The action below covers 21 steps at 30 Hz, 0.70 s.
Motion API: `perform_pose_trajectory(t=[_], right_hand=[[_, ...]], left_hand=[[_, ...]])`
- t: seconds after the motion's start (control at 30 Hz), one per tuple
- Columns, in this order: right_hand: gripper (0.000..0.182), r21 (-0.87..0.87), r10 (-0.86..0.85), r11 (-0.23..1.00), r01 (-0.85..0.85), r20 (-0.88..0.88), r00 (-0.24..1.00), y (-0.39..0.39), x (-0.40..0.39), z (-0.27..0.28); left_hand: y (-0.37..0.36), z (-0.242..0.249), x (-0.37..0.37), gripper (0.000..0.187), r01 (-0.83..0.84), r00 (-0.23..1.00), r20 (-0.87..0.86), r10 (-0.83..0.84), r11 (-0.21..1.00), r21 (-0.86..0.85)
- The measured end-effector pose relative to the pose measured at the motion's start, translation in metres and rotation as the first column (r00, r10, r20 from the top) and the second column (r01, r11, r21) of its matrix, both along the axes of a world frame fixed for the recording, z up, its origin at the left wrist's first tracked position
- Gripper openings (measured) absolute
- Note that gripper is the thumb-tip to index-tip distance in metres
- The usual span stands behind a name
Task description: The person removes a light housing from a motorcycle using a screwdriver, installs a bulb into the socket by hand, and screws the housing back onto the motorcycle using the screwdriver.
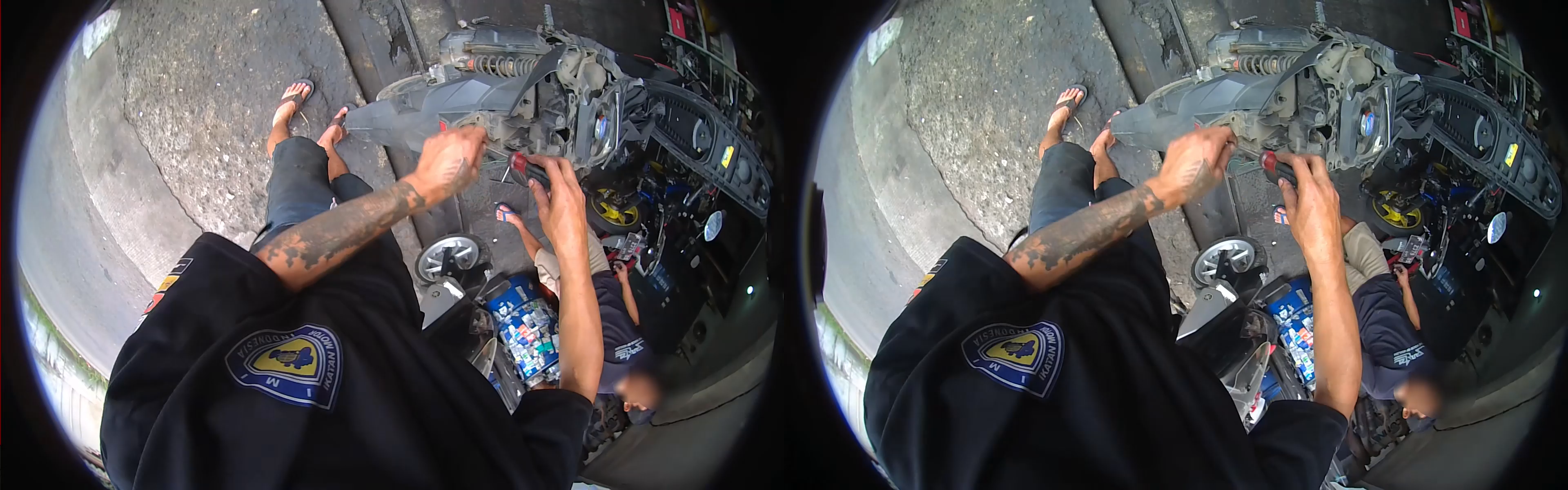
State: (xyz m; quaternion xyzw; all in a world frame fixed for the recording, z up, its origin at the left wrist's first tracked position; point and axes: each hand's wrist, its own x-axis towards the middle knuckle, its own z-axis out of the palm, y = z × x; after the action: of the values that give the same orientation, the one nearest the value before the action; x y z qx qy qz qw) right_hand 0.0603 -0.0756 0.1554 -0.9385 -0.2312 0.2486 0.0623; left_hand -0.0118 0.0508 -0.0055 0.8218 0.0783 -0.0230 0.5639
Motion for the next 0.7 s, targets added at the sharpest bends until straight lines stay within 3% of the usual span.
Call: perform_pose_trajectory(t=[0.03, 0.07, 0.1, 0.17, 0.23, 0.3, 0.43, 0.53, 0.57, 0.63, 0.67, 0.7], right_hand=[[0.035, 0.012, -0.014, 1.0, 0.014, 0.01, 1.0, -0.002, 0.0, -0.002], [0.034, 0.041, -0.02, 0.999, 0.019, 0.023, 1.0, -0.003, 0.0, -0.003], [0.034, 0.071, -0.023, 0.997, 0.02, 0.036, 0.999, -0.004, -0.001, -0.002], [0.033, 0.116, -0.071, 0.991, 0.061, 0.083, 0.994, -0.006, -0.005, 0.002], [0.033, 0.158, -0.128, 0.982, 0.107, 0.125, 0.984, -0.009, -0.009, 0.005], [0.033, 0.176, -0.194, 0.97, 0.167, 0.147, 0.97, -0.016, -0.016, 0.008], [0.033, 0.218, -0.288, 0.944, 0.246, 0.189, 0.939, -0.036, -0.032, 0.007], [0.033, 0.285, -0.361, 0.909, 0.304, 0.178, 0.915, -0.053, -0.045, 0.004], [0.033, 0.294, -0.375, 0.903, 0.314, 0.181, 0.909, -0.06, -0.049, 0.002], [0.033, 0.404, -0.445, 0.843, 0.355, 0.155, 0.882, -0.069, -0.06, -0.004], [0.033, 0.412, -0.459, 0.835, 0.365, 0.156, 0.875, -0.073, -0.064, -0.005], [0.032, 0.41, -0.494, 0.818, 0.403, 0.145, 0.857, -0.076, -0.068, -0.006]], left_hand=[[0.012, -0.008, 0.008, 0.011, 0.037, 0.99, 0.128, -0.062, 0.981, 0.191], [0.019, -0.013, 0.018, 0.012, 0.166, 0.974, 0.079, -0.211, 0.908, 0.386], [0.022, -0.016, 0.026, 0.012, 0.171, 0.97, 0.089, -0.224, 0.9, 0.4], [0.023, -0.025, 0.042, 0.019, 0.367, 0.878, 0.044, -0.477, 0.73, 0.577], [0.021, -0.029, 0.051, 0.018, 0.402, 0.847, 0.057, -0.529, 0.707, 0.582], [0.018, -0.03, 0.056, 0.018, 0.431, 0.8, 0.021, -0.599, 0.6, 0.673], [0.011, -0.024, 0.066, 0.015, 0.518, 0.753, -0.054, -0.656, 0.54, 0.663], [0.001, -0.017, 0.072, 0.012, 0.524, 0.676, -0.136, -0.724, 0.343, 0.779], [0.001, -0.017, 0.074, 0.012, 0.524, 0.667, -0.137, -0.732, 0.33, 0.785], [0.003, -0.023, 0.079, 0.012, 0.505, 0.531, -0.026, -0.847, 0.292, 0.812], [0.004, -0.026, 0.079, 0.012, 0.505, 0.519, -0.029, -0.854, 0.279, 0.817], [0.007, -0.026, 0.078, 0.011, 0.464, 0.525, 0.068, -0.848, 0.352, 0.813]])
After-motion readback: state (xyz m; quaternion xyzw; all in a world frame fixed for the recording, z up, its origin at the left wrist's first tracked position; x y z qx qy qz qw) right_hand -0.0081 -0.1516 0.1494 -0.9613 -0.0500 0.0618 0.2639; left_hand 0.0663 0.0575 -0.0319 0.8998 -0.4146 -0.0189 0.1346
